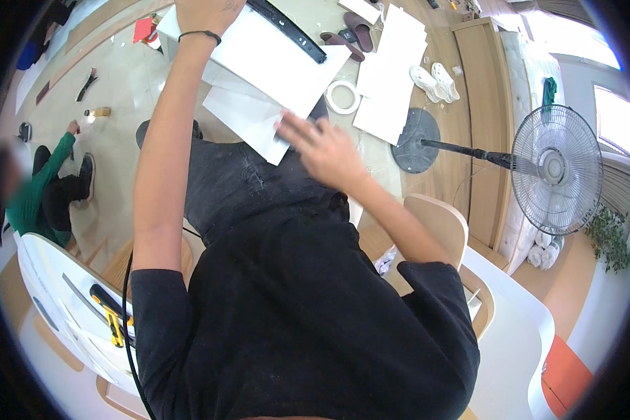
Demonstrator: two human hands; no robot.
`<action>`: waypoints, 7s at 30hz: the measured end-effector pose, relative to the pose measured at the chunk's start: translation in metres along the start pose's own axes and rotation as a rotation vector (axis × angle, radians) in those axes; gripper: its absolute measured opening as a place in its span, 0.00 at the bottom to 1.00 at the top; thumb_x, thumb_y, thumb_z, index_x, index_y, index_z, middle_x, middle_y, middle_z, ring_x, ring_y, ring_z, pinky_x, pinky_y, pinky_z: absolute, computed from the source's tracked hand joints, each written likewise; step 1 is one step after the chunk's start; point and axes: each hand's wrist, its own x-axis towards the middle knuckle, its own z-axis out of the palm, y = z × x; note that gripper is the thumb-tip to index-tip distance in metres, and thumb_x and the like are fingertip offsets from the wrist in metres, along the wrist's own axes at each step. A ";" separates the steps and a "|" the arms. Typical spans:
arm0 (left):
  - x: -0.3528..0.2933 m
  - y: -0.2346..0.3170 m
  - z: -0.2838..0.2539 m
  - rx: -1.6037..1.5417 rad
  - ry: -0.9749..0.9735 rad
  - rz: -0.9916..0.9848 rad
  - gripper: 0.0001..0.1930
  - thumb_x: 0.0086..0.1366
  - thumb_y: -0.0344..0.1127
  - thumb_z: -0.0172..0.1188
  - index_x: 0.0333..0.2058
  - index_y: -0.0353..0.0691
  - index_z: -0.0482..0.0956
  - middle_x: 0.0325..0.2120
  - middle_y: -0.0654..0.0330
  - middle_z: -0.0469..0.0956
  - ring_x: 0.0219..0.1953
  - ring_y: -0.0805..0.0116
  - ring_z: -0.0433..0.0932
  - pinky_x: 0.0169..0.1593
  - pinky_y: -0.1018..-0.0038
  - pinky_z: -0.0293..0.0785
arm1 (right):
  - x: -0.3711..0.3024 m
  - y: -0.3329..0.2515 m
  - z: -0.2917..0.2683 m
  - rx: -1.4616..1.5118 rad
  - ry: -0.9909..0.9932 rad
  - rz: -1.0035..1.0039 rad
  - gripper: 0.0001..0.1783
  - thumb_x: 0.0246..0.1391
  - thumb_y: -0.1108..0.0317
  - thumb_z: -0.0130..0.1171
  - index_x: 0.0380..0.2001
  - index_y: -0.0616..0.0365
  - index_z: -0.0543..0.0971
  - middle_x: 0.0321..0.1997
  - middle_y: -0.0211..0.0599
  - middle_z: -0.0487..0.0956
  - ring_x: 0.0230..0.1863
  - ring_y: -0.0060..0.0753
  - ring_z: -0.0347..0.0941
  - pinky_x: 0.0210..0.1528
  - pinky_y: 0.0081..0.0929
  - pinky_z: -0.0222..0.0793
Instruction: The person sits on the floor and uses a utility knife and sanding block to trim and smooth the edges of a white cabinet door. They repeatedly cut along the edge and sand the surface while other workers assemble nearby.
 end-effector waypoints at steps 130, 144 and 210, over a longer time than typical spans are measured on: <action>0.002 -0.006 0.003 0.049 0.004 0.033 0.16 0.66 0.47 0.54 0.36 0.41 0.83 0.40 0.43 0.78 0.45 0.45 0.77 0.47 0.47 0.69 | 0.005 -0.025 -0.012 0.080 -0.048 0.041 0.42 0.48 0.78 0.56 0.69 0.36 0.72 0.77 0.25 0.67 0.41 0.41 0.76 0.43 0.36 0.80; 0.002 -0.006 0.004 0.033 0.086 0.075 0.18 0.66 0.49 0.55 0.38 0.40 0.84 0.45 0.42 0.78 0.46 0.44 0.77 0.48 0.45 0.70 | 0.016 0.033 -0.003 0.007 0.259 0.307 0.46 0.48 0.80 0.53 0.71 0.33 0.68 0.79 0.27 0.63 0.44 0.43 0.78 0.46 0.39 0.82; 0.003 -0.008 0.014 0.117 0.132 0.124 0.14 0.64 0.49 0.57 0.33 0.46 0.84 0.33 0.50 0.77 0.35 0.49 0.79 0.37 0.54 0.70 | 0.023 0.086 -0.005 -0.064 0.220 0.154 0.39 0.54 0.76 0.53 0.68 0.28 0.71 0.76 0.19 0.67 0.45 0.42 0.80 0.44 0.36 0.83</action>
